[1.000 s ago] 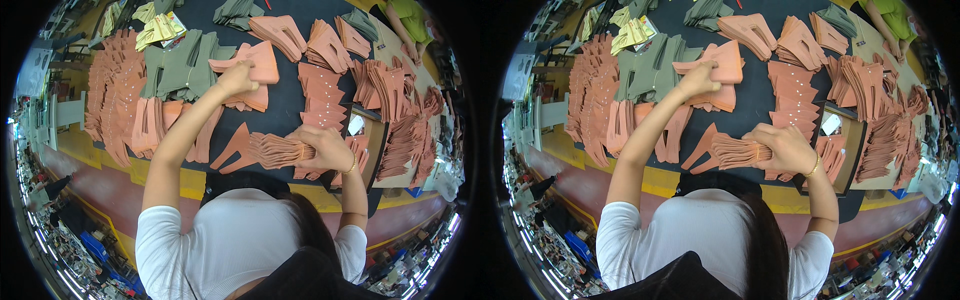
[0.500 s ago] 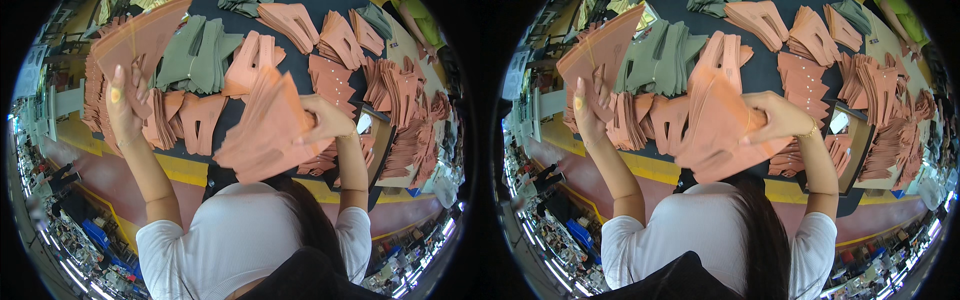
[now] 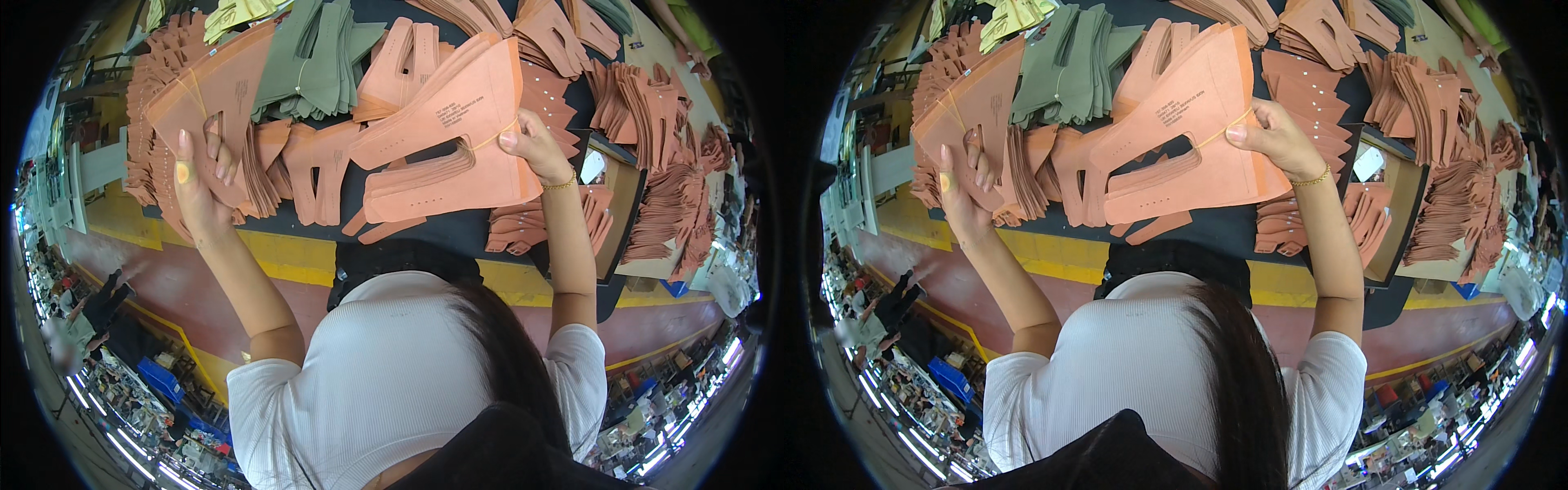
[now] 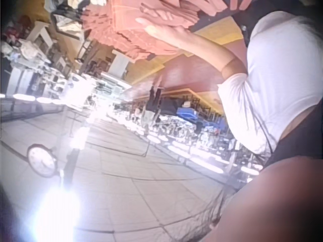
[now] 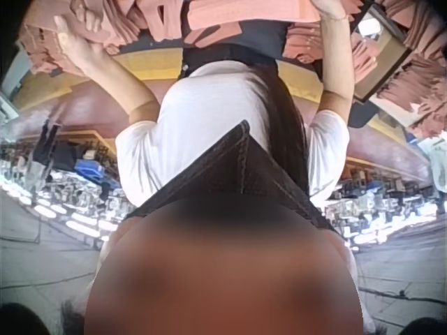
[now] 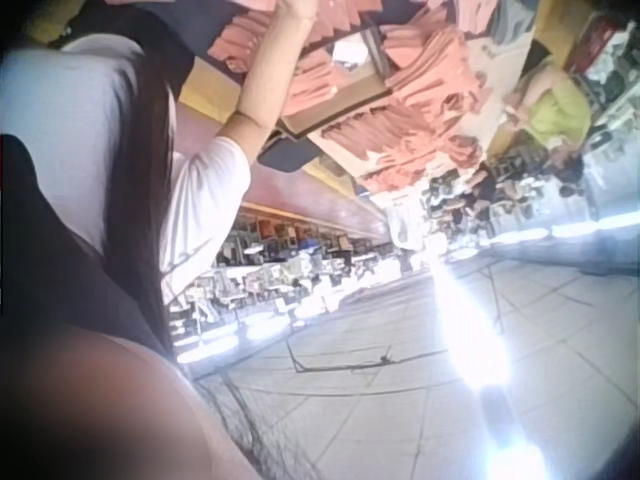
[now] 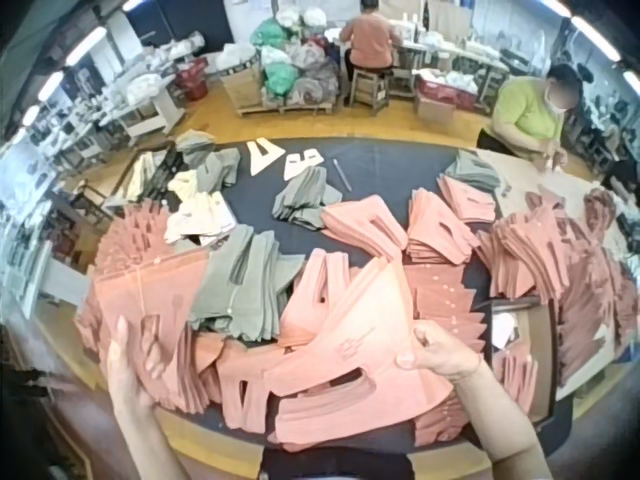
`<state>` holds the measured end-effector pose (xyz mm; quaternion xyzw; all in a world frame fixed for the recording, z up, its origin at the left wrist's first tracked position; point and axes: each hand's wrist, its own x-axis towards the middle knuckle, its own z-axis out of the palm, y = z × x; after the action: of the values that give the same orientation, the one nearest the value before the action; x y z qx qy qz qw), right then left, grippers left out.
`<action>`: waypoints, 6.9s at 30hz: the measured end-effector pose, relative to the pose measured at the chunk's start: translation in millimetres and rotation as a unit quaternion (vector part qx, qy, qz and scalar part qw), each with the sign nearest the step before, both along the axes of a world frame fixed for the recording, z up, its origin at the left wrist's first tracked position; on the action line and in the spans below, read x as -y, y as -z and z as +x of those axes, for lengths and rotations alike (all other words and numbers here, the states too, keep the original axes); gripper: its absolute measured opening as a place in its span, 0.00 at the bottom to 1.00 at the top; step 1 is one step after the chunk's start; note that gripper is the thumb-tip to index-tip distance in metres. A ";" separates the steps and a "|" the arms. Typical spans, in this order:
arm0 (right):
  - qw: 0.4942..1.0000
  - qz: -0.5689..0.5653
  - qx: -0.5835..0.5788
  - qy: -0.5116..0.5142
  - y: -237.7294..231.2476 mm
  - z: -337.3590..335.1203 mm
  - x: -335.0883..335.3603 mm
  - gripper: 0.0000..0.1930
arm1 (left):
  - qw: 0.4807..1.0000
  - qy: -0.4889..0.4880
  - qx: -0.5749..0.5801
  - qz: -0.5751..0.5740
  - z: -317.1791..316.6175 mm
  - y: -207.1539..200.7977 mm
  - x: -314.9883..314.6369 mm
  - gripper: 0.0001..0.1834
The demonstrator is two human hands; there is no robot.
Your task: The person sorts and stacks pre-cut leather pieces on a worktable. They pick up individual pieces, align them, and place them into neat piles. The person also moves a stack of aligned pieces into a cardboard box.
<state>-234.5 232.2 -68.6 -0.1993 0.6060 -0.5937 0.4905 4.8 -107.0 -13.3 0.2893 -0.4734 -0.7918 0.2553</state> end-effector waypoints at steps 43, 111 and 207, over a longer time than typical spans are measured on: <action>0.772 -0.174 -0.417 -0.448 -53.3 -48.3 97.0 0.22 | 0.998 0.021 -0.045 0.041 -17.2 43.7 32.6 0.41; 0.896 -0.003 -0.375 0.238 -43.3 185.2 63.1 0.13 | 0.982 0.078 -0.115 0.128 45.2 35.1 -186.3 0.24; 0.806 0.294 -0.485 0.169 84.4 104.5 -12.8 0.30 | 0.948 0.105 0.011 0.301 73.0 107.9 -152.5 0.22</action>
<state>-130.0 245.0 -153.0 -0.2023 0.9345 -0.2867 0.0600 77.7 45.5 -121.2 0.3103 -0.2437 -0.9165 0.0668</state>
